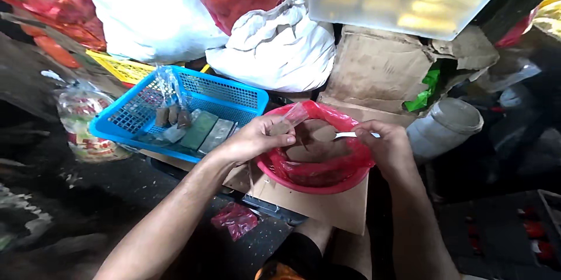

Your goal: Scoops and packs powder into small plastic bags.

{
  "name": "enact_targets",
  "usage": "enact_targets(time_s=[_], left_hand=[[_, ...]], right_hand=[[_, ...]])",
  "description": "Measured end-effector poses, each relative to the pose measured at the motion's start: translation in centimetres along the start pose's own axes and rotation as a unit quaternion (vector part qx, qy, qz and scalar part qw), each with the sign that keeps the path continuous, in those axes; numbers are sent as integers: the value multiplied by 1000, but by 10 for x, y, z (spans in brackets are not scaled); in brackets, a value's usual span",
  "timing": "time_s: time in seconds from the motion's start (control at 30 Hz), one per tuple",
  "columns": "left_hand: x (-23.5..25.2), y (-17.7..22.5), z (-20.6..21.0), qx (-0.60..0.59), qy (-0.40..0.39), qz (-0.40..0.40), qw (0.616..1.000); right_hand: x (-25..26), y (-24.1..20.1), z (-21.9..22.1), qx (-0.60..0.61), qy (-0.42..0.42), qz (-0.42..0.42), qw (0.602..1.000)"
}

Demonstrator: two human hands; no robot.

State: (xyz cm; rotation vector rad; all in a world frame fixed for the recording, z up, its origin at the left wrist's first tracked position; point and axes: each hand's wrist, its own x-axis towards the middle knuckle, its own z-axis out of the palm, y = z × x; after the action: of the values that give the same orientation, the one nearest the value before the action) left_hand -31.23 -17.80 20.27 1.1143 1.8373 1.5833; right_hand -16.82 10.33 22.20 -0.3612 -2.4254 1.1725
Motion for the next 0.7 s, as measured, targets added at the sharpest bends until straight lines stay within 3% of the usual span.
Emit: enact_targets(time_s=[0.23,0.7], left_hand=[[4,6,-2,0,-50,16,999],[7,7,6,38,-44,48,997]], right_hand=[[13,-25,-20,161,-7,-64,985],[48,-55,-15,0,-103,-143,984]])
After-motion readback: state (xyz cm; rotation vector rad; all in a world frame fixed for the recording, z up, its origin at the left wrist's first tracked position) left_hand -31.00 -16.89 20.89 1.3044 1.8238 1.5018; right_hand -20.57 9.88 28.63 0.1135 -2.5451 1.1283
